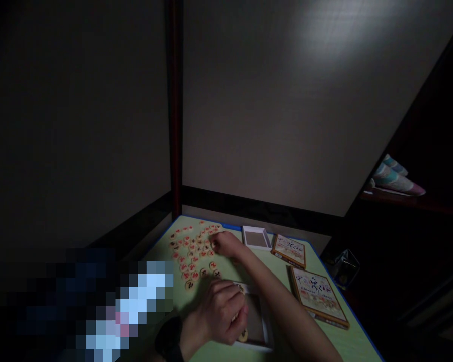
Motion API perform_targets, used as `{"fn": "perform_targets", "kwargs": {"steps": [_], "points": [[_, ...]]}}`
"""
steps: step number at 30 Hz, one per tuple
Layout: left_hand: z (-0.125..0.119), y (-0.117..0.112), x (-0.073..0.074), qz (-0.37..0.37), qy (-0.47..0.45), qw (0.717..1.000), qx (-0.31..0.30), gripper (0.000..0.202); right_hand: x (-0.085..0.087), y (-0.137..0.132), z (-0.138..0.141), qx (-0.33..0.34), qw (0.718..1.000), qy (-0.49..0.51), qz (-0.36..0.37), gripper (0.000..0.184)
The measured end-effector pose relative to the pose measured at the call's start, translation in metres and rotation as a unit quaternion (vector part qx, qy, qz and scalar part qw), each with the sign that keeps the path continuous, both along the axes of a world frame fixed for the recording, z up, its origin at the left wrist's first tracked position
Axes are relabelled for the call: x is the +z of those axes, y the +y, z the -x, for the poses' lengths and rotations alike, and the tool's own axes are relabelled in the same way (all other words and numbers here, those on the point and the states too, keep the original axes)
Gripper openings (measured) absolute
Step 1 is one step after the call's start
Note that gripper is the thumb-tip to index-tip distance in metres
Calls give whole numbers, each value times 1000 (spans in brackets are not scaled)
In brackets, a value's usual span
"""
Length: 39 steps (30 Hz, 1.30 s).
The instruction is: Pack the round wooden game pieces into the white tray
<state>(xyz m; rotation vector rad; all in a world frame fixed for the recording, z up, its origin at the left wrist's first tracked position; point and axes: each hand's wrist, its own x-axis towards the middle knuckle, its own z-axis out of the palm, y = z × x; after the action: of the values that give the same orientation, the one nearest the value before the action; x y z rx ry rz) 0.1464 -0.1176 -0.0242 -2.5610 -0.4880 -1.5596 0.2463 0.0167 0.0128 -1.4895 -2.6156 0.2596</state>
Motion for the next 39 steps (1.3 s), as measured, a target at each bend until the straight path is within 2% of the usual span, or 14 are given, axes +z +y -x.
{"fn": "perform_targets", "kwargs": {"steps": [5, 9, 15, 20, 24, 27, 31, 35, 39], "points": [[-3, 0, 0, -7, -3, 1000, 1, 14, 9, 7, -14, -16, 999, 19, 34, 26], [-5, -1, -1, -12, -9, 1000, 4, 13, 17, -2, -25, -26, 999, 24, 27, 30], [-5, -3, -2, -13, -5, 1000, -1, 12, 7, -23, -19, 3, 1000, -5, 8, 22], [-4, -3, -2, -5, 14, 1000, 11, 13, 1, -14, -10, 33, 998, -26, 35, 20], [-3, -3, -4, -4, 31, 999, 15, 12, 9, -9, -12, 43, 997, -31, 54, 21], [-3, -3, -6, 4, 50, 999, 22, 11, 23, -13, -28, 19, 998, -29, 44, 28], [-3, -4, -7, 16, 56, 998, 20, 10, 35, -29, -64, -36, 998, -39, 16, 29], [-4, -5, -8, 17, 65, 998, 16, 8, 27, -52, -89, -66, 995, -58, 38, 23], [-6, -5, -10, 16, 64, 998, 21, 10, 15, -64, -92, -66, 994, -59, 67, 31]]}}
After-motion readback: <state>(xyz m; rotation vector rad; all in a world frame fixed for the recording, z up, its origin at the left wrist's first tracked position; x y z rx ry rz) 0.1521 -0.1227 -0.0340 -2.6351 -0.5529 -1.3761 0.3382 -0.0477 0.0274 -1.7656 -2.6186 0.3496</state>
